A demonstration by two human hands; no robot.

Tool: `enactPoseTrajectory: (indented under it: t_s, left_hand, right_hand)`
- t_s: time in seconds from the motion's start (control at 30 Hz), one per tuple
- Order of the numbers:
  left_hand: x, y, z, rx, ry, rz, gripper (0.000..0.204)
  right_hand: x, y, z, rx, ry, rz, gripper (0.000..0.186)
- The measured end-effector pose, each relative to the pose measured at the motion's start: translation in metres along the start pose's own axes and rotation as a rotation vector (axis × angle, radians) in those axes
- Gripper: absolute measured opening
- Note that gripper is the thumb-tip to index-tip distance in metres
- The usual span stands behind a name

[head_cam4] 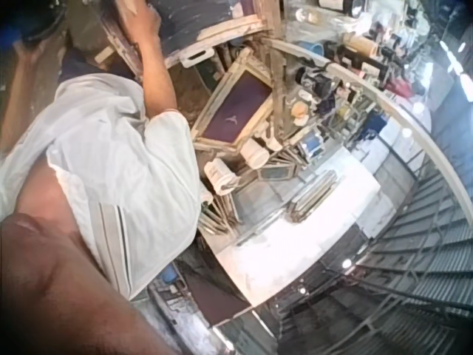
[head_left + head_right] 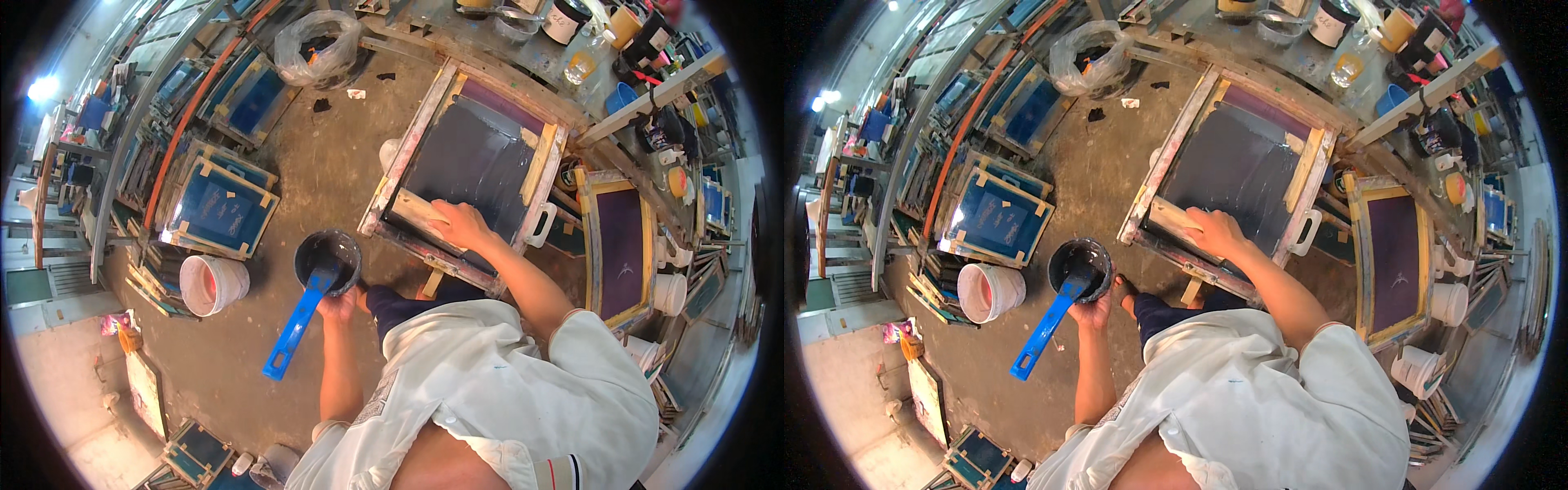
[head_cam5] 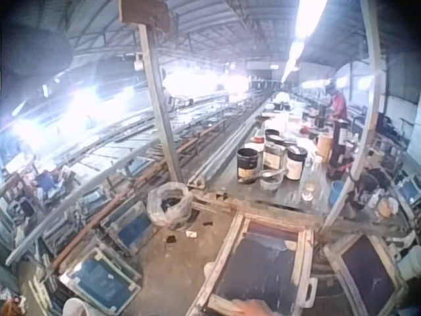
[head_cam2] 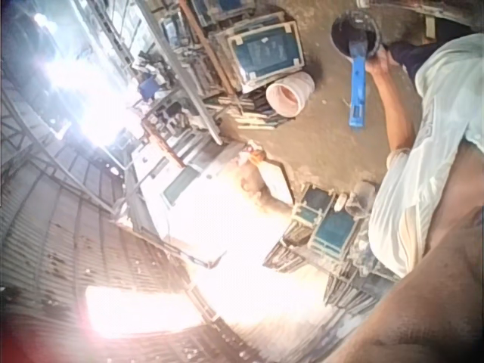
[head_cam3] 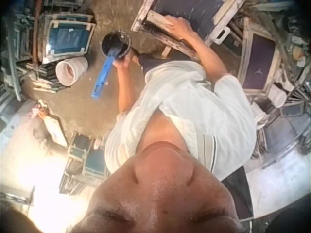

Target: The person pours a dark liquid from a bucket onto a screen printing frame and uses a roller to spread the liquid evenly across the screen surface. The person repeatedly dips the roller into the bucket and continues coating the screen.

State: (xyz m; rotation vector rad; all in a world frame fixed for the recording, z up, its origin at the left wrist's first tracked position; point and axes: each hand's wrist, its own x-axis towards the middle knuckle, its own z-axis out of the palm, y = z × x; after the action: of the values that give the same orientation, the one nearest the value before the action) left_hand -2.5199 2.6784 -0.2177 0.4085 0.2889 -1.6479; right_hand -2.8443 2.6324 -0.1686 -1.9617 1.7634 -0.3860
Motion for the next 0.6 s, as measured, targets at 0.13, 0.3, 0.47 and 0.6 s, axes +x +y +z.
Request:
enactPoseTrajectory:
  t_s: [0.13, 0.3, 0.47, 0.6]
  left_hand:
    - [-0.001, -0.002, 0.01, -0.033, -0.003, -0.012, 0.054]
    - [0.001, -0.003, 0.012, -0.014, -0.014, -0.018, 0.055]
    - [0.015, 0.0, 0.009, 0.026, 0.012, -0.045, 0.056]
    - [0.026, -0.005, 0.016, 0.079, 0.004, -0.08, 0.055]
  right_hand:
    - [0.011, 0.025, 0.011, 0.13, -0.022, 0.064, 0.043]
    - [0.031, 0.047, 0.005, 0.323, -0.222, 0.133, 0.042]
    - [0.041, 0.083, 0.019, 0.426, -0.377, 0.18, 0.044]
    - [0.03, 0.102, 0.005, 0.573, -0.394, 0.204, 0.042]
